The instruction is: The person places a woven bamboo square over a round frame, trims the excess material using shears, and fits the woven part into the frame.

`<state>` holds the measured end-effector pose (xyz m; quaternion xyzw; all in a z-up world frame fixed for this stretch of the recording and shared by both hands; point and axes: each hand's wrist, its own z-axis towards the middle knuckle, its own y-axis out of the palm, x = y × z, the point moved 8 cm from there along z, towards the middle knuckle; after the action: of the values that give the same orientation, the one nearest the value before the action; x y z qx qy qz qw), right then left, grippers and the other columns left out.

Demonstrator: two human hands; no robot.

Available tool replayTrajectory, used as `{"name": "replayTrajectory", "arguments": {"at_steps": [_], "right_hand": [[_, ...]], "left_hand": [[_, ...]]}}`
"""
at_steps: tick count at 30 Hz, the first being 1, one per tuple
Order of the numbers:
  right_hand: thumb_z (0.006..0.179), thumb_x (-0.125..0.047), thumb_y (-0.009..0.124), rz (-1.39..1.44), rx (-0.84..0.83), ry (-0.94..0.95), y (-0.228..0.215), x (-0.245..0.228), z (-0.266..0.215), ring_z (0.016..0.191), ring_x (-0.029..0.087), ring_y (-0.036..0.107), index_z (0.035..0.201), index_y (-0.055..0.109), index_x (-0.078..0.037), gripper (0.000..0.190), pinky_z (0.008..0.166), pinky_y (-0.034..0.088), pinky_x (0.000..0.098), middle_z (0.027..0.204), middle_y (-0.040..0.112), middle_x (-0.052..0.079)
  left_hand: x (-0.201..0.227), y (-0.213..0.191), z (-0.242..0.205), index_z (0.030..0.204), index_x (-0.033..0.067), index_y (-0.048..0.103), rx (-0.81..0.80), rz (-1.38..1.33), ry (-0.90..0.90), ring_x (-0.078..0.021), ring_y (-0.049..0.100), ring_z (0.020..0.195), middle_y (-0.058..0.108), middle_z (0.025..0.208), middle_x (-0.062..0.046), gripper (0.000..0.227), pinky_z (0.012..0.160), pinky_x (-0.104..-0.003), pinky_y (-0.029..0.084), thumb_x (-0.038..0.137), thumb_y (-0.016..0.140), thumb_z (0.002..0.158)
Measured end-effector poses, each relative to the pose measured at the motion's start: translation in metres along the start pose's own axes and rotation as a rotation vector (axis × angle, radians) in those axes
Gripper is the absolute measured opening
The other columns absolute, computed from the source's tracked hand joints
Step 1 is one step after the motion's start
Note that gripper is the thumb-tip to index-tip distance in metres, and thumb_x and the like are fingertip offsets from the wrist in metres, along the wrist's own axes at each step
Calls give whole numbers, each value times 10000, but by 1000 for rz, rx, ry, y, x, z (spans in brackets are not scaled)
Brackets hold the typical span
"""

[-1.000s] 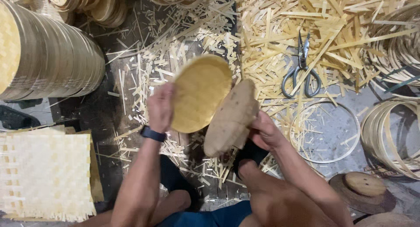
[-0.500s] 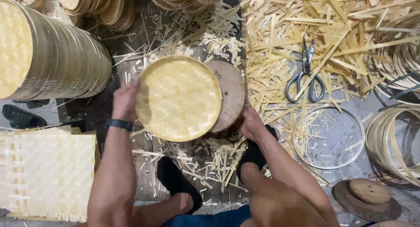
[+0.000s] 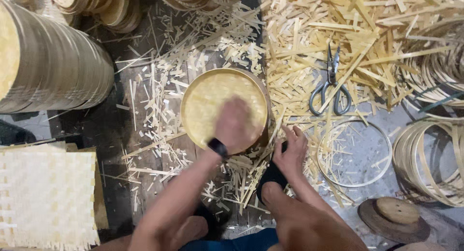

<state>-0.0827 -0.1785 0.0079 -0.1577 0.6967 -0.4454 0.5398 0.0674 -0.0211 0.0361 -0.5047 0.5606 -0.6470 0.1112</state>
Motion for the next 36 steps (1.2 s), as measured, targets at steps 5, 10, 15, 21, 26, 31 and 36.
{"name": "replayTrajectory", "arguments": {"at_steps": [5,10,15,21,26,31,36], "right_hand": [[830,-122,686,13,24,-12,3,-6,-2,1217,431,512,1205,665,-35,385,1073,372,504,1266,565,237],[866,-127,681,73,21,-6,8,7,-6,1139,369,571,1052,698,-60,199,1020,405,502,1138,637,174],[832,-106,681,62,75,-52,10,9,-10,1034,348,619,950,710,-78,125,939,453,482,1011,669,138],[850,-121,704,67,69,-38,17,16,-11,987,331,631,921,719,-89,80,931,462,471,973,669,120],[857,-137,709,63,70,-52,18,16,-11,994,332,632,916,720,-88,77,921,454,471,978,669,115],[858,-147,709,22,37,-41,22,16,-9,1015,339,625,924,732,-87,92,935,453,474,996,671,124],[869,-158,708,2,3,-3,23,19,-9,1033,336,623,928,735,-79,102,953,455,469,1017,673,133]], "left_hand": [[33,55,-49,1454,-53,499,-14,192,146,-409,294,1516,409,1569,-274,641,1258,-509,236,63,623,836],[-29,33,-81,1505,66,422,-153,409,271,-301,305,1518,334,1605,-197,593,1256,-499,211,-56,483,928],[-87,-130,-90,1349,31,529,12,639,548,-294,523,1322,549,1384,-175,465,1104,-437,428,10,524,884],[-157,-361,-110,1096,67,693,573,598,58,-328,691,1053,723,1133,-151,257,978,-441,560,-83,609,905],[-227,-416,-139,1192,55,746,703,517,-266,-349,718,991,734,1082,-190,438,881,-411,575,-75,631,789],[-267,-411,-149,1195,106,780,669,483,-363,-358,714,960,728,1067,-205,368,874,-415,567,-5,662,865],[-281,-414,-146,1216,170,789,487,523,-505,-395,692,873,714,953,-224,330,831,-463,552,92,700,908]]}}
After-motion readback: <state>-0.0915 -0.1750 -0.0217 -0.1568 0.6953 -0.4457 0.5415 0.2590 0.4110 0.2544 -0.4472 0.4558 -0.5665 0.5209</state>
